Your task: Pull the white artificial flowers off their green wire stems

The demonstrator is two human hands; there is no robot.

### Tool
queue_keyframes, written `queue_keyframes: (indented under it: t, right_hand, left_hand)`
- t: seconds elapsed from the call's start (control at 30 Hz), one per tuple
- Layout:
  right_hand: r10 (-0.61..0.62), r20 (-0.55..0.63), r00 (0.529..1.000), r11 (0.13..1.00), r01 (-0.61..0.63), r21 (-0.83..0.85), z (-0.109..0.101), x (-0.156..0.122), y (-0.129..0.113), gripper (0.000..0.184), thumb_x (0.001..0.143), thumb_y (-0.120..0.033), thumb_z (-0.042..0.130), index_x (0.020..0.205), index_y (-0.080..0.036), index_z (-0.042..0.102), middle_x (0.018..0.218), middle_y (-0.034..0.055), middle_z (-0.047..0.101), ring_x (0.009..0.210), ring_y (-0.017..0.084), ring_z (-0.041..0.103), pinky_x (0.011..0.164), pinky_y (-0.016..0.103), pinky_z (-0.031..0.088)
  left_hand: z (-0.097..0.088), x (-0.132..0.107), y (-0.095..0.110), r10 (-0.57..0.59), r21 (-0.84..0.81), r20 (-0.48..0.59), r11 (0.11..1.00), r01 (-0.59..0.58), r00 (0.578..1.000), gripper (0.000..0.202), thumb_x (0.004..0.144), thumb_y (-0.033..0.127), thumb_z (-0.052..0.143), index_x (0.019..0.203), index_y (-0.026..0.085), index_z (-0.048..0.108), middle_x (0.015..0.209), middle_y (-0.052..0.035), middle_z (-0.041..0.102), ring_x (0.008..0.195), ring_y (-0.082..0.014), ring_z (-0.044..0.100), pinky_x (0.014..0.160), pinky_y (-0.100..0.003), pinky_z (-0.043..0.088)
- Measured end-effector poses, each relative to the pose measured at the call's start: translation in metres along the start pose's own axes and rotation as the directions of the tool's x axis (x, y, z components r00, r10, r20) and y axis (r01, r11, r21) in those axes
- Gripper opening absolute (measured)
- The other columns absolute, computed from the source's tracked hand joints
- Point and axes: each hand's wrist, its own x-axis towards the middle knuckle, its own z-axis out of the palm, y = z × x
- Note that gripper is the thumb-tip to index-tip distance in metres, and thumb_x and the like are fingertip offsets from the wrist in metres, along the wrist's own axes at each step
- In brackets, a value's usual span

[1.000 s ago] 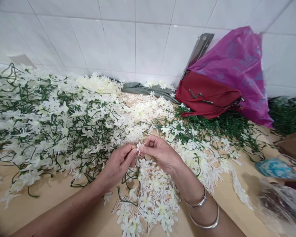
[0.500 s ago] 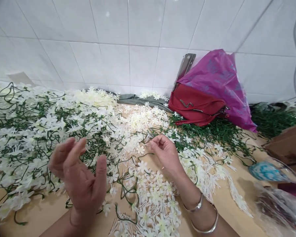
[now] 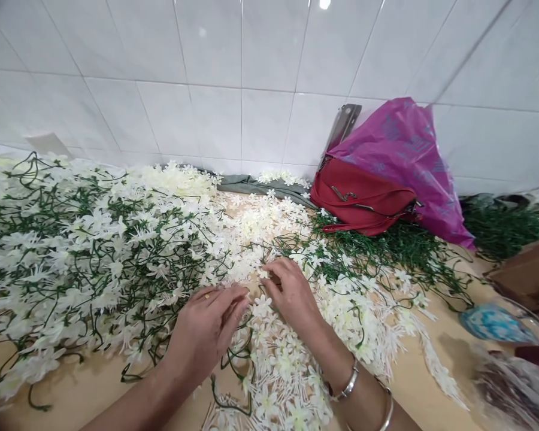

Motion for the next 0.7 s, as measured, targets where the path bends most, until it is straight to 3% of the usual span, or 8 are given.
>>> queue_keyframes:
  t: [0.17, 0.33, 0.47, 0.6, 0.7]
  right_hand:
    - [0.08, -0.122, 0.989, 0.992, -0.091, -0.085, -0.006, 0.001, 0.014, 0.01, 0.092, -0.023, 0.058, 0.099, -0.022, 0.065, 0.103, 0.0103, 0.065, 0.097, 0.029, 0.063, 0.086, 0.047, 0.052]
    - [0.042, -0.171, 0.984, 0.979, -0.074, -0.188, -0.005, 0.0, 0.016, 0.018, 0.089, -0.014, 0.054, 0.1, -0.022, 0.065, 0.103, 0.011, 0.066, 0.099, 0.03, 0.063, 0.088, 0.047, 0.052]
    - [0.031, -0.224, 0.974, 0.962, -0.091, -0.259, -0.005, 0.0, 0.02, 0.03, 0.088, -0.005, 0.046, 0.102, -0.02, 0.068, 0.105, 0.0137, 0.067, 0.103, 0.032, 0.063, 0.094, 0.05, 0.051]
    - [0.041, -0.281, 0.959, 0.967, -0.109, -0.231, -0.008, 0.0, 0.022, 0.034, 0.088, -0.004, 0.043, 0.104, -0.019, 0.07, 0.108, 0.0139, 0.067, 0.103, 0.03, 0.065, 0.09, 0.048, 0.054]
    - [-0.083, -0.273, 0.958, 0.976, 0.024, -0.215, -0.007, 0.0, 0.014, 0.035, 0.092, -0.007, 0.044, 0.113, -0.018, 0.07, 0.116, 0.0142, 0.068, 0.11, 0.03, 0.065, 0.096, 0.05, 0.055]
  left_hand:
    - [0.001, -0.002, -0.004, -0.064, 0.058, 0.085, 0.997, 0.059, 0.994, 0.014, 0.104, 0.027, 0.054, 0.102, 0.02, 0.067, 0.091, -0.0045, 0.078, 0.078, -0.0232, 0.073, 0.082, -0.042, 0.051]
    - [0.003, -0.003, 0.003, 0.096, -0.023, 0.148, 0.995, -0.094, 0.984, 0.015, 0.099, 0.032, 0.065, 0.108, 0.02, 0.067, 0.096, -0.0051, 0.076, 0.09, -0.0246, 0.069, 0.09, -0.044, 0.048]
    - [0.007, -0.004, 0.003, 0.119, -0.01, 0.236, 0.993, -0.12, 0.964, 0.005, 0.097, 0.018, 0.065, 0.101, 0.02, 0.066, 0.094, -0.003, 0.074, 0.091, -0.0245, 0.067, 0.088, -0.042, 0.048]
    - [0.005, -0.003, 0.001, 0.055, -0.015, 0.121, 0.998, -0.053, 0.991, 0.013, 0.099, 0.011, 0.055, 0.105, 0.019, 0.064, 0.099, -0.0036, 0.071, 0.091, -0.0222, 0.066, 0.087, -0.039, 0.049]
    - [0.0, -0.001, 0.0, 0.048, 0.026, -0.035, 0.999, -0.047, 0.998, 0.026, 0.097, 0.002, 0.047, 0.111, 0.017, 0.063, 0.103, -0.0065, 0.068, 0.094, -0.0223, 0.064, 0.084, -0.037, 0.05]
